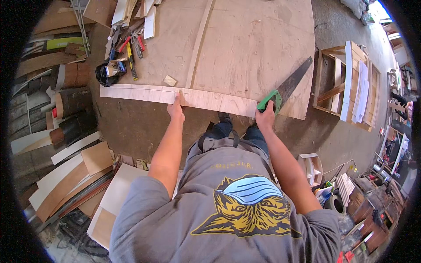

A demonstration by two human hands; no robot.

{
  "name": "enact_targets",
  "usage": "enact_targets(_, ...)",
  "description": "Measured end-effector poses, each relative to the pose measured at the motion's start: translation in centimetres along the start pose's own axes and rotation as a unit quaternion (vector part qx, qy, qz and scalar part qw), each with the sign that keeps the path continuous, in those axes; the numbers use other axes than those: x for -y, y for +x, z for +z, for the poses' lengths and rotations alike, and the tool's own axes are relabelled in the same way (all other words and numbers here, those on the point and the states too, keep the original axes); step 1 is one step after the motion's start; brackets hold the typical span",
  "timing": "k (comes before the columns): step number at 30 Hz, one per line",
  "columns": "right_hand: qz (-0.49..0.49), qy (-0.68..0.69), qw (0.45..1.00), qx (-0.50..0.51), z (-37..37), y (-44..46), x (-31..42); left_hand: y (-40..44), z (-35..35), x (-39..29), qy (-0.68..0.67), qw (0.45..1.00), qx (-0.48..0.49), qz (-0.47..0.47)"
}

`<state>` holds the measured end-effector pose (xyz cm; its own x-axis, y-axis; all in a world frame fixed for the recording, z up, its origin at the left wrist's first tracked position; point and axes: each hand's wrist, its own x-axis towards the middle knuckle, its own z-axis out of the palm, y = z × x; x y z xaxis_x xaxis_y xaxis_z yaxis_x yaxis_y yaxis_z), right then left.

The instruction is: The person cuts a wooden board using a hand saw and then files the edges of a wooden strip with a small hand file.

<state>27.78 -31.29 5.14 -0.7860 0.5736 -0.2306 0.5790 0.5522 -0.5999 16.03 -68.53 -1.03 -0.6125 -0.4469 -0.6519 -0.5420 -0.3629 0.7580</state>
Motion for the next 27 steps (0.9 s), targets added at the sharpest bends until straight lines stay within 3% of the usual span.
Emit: enact_targets(27,-0.002,-0.038,0.999,0.019,0.7,0.4,-1.0,-0.3,0.2,-0.4,0.006,1.000,-0.007,-0.015)
